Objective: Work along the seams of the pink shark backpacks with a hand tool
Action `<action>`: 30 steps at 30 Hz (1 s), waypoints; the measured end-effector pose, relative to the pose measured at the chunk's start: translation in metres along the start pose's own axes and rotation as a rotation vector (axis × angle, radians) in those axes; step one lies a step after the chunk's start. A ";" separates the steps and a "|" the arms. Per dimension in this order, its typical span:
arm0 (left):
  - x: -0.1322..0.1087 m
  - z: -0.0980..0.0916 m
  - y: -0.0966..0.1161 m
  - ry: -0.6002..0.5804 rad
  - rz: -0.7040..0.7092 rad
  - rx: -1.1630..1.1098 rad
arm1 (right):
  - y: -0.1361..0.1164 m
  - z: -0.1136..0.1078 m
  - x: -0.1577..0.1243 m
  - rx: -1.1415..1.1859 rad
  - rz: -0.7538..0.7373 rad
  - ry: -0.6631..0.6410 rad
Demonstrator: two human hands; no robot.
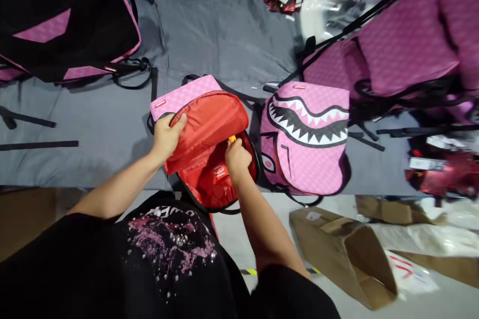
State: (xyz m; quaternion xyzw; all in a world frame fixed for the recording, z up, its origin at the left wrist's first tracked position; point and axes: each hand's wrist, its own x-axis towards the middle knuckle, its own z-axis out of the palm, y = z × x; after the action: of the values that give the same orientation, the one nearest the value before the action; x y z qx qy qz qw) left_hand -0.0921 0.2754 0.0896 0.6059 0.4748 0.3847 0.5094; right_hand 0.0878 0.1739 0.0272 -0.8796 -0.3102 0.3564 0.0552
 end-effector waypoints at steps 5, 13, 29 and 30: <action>0.005 0.015 -0.018 0.065 0.103 -0.018 | 0.083 -0.019 -0.073 0.022 0.294 -0.077; -0.006 0.032 0.002 -0.204 0.310 0.047 | 0.111 0.015 -0.060 0.774 0.322 -0.344; 0.014 0.042 0.025 -0.374 0.764 0.283 | 0.081 0.111 -0.033 1.503 -0.033 -0.536; 0.015 0.042 0.025 -0.398 0.799 0.286 | 0.079 0.108 -0.035 1.474 -0.026 -0.531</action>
State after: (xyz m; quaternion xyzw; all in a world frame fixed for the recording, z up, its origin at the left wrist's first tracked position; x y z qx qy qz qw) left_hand -0.0435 0.2782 0.1063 0.8672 0.1456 0.3579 0.3140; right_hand 0.0368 0.0763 -0.0575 -0.4979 -0.0065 0.6681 0.5530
